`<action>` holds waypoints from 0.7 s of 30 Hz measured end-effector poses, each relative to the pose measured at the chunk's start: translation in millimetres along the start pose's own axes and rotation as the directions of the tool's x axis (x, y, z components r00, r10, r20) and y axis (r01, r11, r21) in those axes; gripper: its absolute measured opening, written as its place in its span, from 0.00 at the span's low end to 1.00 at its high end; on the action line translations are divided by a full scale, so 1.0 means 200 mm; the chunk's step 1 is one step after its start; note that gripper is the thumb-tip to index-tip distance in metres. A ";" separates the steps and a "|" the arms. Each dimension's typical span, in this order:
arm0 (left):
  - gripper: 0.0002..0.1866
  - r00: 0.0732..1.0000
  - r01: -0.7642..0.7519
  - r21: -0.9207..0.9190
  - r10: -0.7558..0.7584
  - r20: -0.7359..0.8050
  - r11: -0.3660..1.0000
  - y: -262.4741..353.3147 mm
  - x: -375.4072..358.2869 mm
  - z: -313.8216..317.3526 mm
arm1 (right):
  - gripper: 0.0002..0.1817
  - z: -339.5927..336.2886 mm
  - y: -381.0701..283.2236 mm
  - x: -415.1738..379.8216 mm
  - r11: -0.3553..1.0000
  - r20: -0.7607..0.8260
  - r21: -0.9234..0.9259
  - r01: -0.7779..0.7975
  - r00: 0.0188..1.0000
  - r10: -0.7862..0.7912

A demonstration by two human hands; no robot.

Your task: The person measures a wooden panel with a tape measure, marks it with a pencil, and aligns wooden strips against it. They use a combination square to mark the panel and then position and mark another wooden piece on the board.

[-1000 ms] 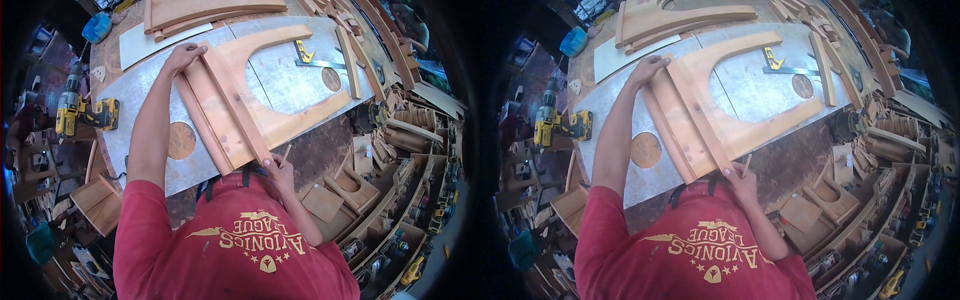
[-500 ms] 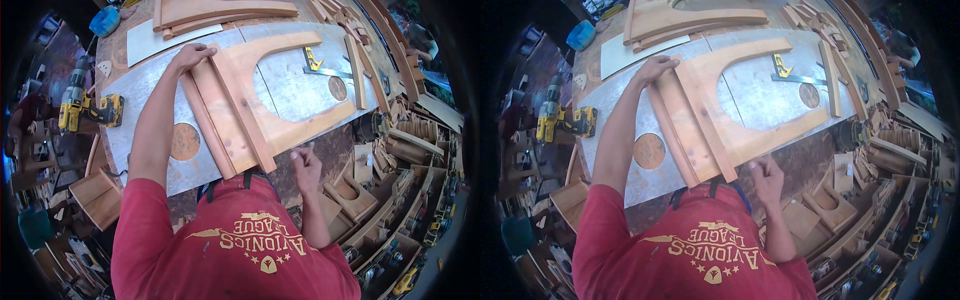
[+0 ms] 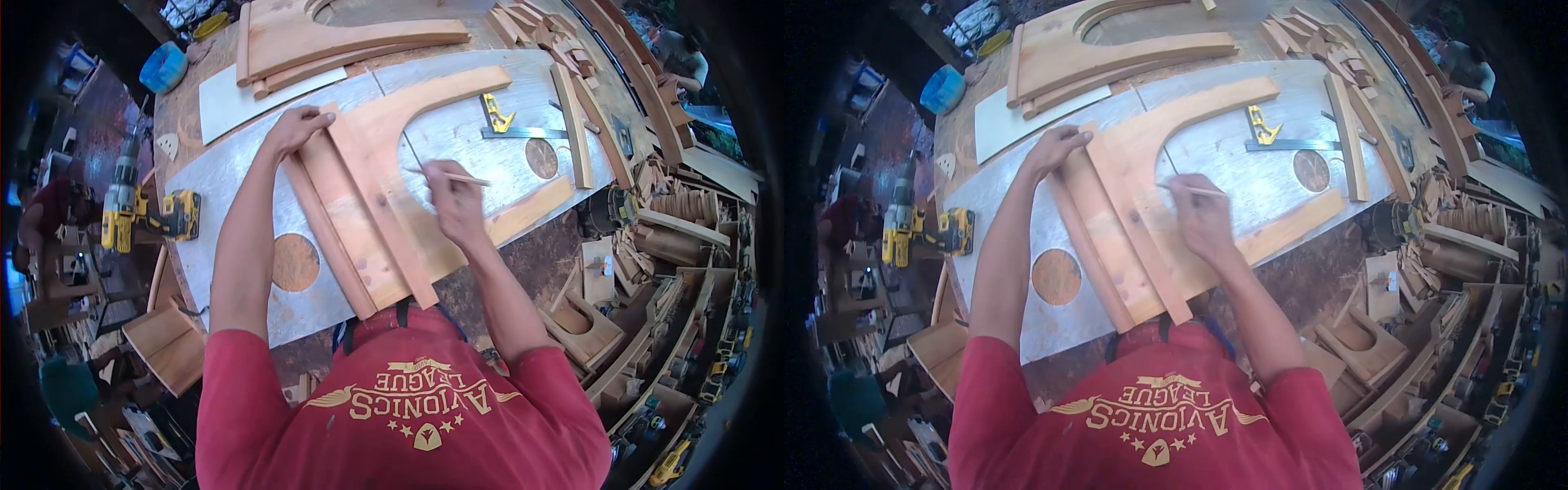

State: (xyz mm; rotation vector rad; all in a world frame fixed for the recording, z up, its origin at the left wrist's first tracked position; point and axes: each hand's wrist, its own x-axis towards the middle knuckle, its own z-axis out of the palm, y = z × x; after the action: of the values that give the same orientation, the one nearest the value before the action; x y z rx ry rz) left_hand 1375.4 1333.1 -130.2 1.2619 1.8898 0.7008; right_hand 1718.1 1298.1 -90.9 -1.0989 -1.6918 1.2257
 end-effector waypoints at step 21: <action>0.33 1.000 0.000 -0.085 -0.002 -0.020 0.996 0.11 -0.07 0.03 | 0.16 0.36 0.18 0.60 0.888 0.421 -0.268 0.374 0.874 -0.241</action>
State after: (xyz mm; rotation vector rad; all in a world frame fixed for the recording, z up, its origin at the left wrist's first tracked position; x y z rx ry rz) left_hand 1394.3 1327.2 -112.5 1.2044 1.8561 0.7879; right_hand 1618.2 1393.2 -132.3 -0.7585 -2.3470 0.9965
